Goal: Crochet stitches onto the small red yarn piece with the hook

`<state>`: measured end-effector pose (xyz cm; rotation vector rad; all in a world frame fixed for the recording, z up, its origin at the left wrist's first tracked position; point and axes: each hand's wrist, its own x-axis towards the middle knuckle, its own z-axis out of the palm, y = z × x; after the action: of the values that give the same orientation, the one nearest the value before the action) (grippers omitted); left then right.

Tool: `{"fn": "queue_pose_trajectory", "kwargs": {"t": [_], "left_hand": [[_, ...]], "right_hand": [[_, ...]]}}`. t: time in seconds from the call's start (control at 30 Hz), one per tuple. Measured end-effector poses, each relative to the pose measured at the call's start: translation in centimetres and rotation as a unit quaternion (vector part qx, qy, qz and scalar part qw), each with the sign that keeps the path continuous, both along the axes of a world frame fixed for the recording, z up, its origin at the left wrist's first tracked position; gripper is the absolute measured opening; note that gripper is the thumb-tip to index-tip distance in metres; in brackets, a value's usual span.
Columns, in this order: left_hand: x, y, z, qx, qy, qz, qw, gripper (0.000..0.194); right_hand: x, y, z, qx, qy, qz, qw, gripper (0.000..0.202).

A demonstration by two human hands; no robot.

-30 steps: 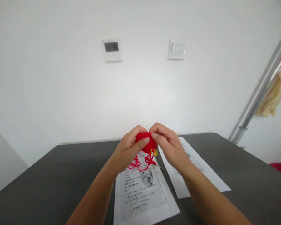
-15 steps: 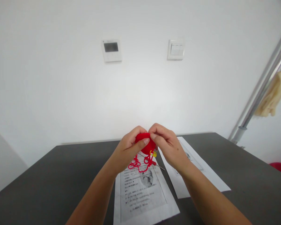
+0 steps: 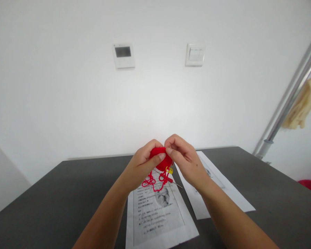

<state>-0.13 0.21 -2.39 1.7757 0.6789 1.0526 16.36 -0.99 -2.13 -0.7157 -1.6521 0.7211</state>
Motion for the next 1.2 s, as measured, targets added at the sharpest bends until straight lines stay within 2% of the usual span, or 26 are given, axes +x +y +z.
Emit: {"fn": "queue_pose_trajectory", "kwargs": {"t": [0.27,0.53,0.73,0.97,1.2], "left_hand": [[0.06,-0.11,0.08,-0.007,0.005,0.002,1.000,0.026],[-0.02,-0.04,0.04,-0.001,0.005,-0.003,1.000,0.025],[0.02,-0.09,0.12,-0.014,0.002,-0.001,1.000,0.025],[0.41,0.22,0.16,-0.034,-0.082,0.017,0.996,0.025],[0.35,0.12,0.21,-0.024,-0.086,0.022,0.996,0.023]], "right_hand": [[-0.09,-0.20,0.25,0.003,-0.010,-0.013,1.000,0.010],[-0.18,-0.06,-0.13,-0.017,0.022,0.013,1.000,0.006],[-0.09,-0.10,-0.13,-0.021,0.013,0.002,1.000,0.008],[-0.02,-0.08,-0.37,-0.001,0.043,-0.001,0.999,0.008],[-0.11,-0.12,-0.24,-0.018,0.048,0.023,0.998,0.008]]}}
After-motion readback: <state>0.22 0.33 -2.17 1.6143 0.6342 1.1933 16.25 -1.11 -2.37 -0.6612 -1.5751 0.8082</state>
